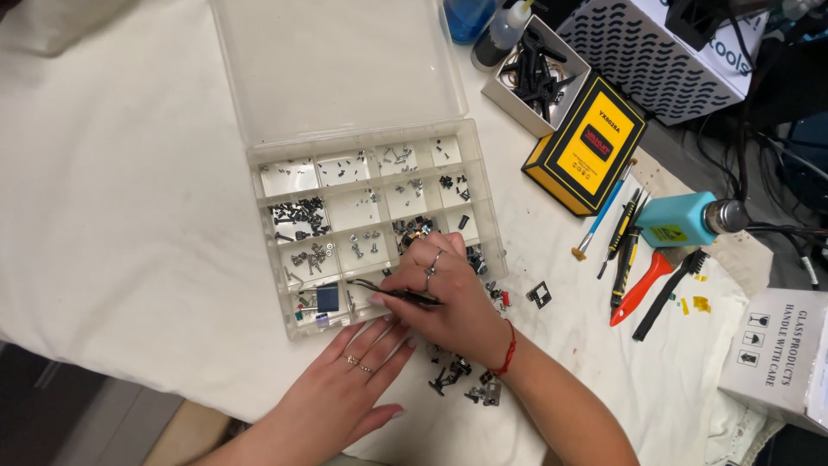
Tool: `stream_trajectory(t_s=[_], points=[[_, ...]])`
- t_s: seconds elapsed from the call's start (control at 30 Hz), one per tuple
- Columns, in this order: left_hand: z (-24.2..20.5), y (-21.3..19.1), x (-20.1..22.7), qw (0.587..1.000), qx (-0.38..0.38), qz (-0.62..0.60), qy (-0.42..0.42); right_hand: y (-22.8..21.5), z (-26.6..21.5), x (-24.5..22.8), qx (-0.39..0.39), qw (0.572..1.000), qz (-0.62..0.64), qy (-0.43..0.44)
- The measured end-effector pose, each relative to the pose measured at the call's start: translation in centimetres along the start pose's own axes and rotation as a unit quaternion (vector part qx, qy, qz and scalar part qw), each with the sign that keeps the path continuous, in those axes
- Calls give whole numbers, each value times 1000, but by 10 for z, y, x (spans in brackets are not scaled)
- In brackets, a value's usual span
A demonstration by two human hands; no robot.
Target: The person uses tweezers to pick up small electronic components from a pile on a white cloth and places them into a compartmentalized plastic organizer box. The person repeatedly selects items from the table and sorts them into specific sections of the box.
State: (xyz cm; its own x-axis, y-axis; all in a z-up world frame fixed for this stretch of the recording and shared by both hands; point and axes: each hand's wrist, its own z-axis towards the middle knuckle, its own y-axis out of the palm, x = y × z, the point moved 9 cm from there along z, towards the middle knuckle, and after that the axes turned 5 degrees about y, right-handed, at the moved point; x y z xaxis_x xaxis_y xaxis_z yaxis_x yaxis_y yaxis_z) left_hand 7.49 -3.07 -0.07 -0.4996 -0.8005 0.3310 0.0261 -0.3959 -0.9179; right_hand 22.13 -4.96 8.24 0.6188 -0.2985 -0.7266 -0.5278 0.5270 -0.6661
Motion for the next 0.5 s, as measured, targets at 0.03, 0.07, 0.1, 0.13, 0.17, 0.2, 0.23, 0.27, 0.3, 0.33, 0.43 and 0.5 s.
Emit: stream_trajectory(t_s=[0.03,0.07,0.1,0.13,0.17,0.2,0.23,0.27,0.3,0.33,0.43,0.5], points=[[0,0,0,1000,-1,-1,0,0,1,0,0,1000,0,1],[0,0,0,1000,-2,-1,0,1,1,0,-6,1000,-4,-1],[0,1,0,1000,-4,-2,1,2,2,-1,-11,1000,-10,-3],[0,1,0,1000,-4,-2,1,2,1,-1,-11,1000,-9,-2],[0,1,0,1000,-3,-2,1,2,2,-1,-13,1000,-12,-7],[-1,1,0,1000,-1,-2,0,3,1,-2,-16,1000,-15,-11],[-1,1,0,1000,-1,-2,0,2,1,-3,-16,1000,-15,-12],[-1,1,-1,1000,-1,0,-1,2,1,-3,-17,1000,-17,-11],[0,0,-1,1000,-1,1,-2,1,1,-4,-18,1000,-18,-9],[-1,1,0,1000,-1,1,-1,1,1,-4,-18,1000,-19,-9],[-1,1,0,1000,7,-1,1,0,-1,-5,-24,1000,-18,-4],[-1,3,0,1000,3,3,2,-5,-4,-7,-6,1000,-22,-7]])
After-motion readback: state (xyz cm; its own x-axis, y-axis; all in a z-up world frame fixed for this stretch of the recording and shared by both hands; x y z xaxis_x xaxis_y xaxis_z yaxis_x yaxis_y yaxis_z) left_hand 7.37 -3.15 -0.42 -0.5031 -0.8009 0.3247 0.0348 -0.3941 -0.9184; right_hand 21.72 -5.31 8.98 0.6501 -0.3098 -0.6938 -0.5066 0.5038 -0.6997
